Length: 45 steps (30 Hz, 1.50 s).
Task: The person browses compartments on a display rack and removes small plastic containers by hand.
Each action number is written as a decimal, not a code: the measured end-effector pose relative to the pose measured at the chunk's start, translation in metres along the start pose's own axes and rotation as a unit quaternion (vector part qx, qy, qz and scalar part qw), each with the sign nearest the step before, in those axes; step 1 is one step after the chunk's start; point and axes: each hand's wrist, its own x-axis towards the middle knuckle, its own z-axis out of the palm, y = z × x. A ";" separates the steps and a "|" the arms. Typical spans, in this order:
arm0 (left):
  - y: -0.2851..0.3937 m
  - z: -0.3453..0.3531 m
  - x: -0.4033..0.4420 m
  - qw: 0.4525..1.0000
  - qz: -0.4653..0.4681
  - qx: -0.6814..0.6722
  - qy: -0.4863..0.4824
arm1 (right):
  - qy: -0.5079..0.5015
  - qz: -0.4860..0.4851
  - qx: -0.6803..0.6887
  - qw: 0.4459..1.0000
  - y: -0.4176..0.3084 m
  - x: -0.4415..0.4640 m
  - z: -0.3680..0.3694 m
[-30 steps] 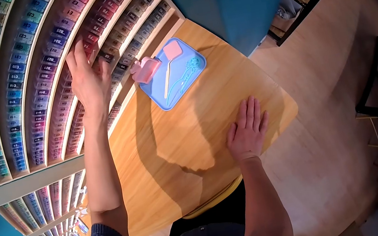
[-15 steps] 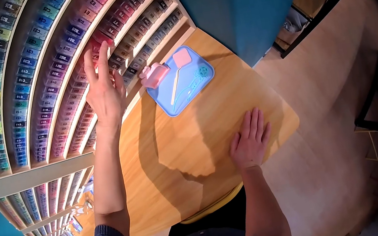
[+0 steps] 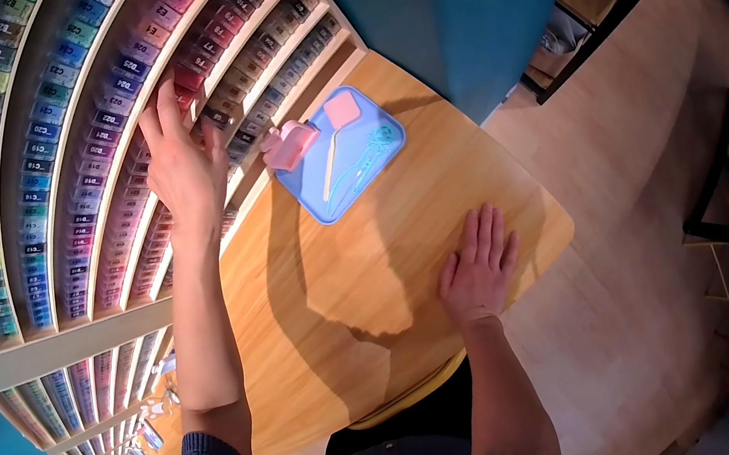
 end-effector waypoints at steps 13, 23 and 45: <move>-0.003 0.013 -0.003 0.995 0.061 -0.012 0.080 | -0.003 0.009 -0.002 1.000 -0.001 0.000 0.001; 0.001 0.015 0.010 0.998 0.009 0.022 0.061 | -0.004 0.008 0.004 1.000 -0.002 0.000 -0.002; 0.007 0.035 0.018 0.962 -0.045 -0.162 0.217 | -0.013 0.017 0.005 1.000 -0.003 0.000 0.000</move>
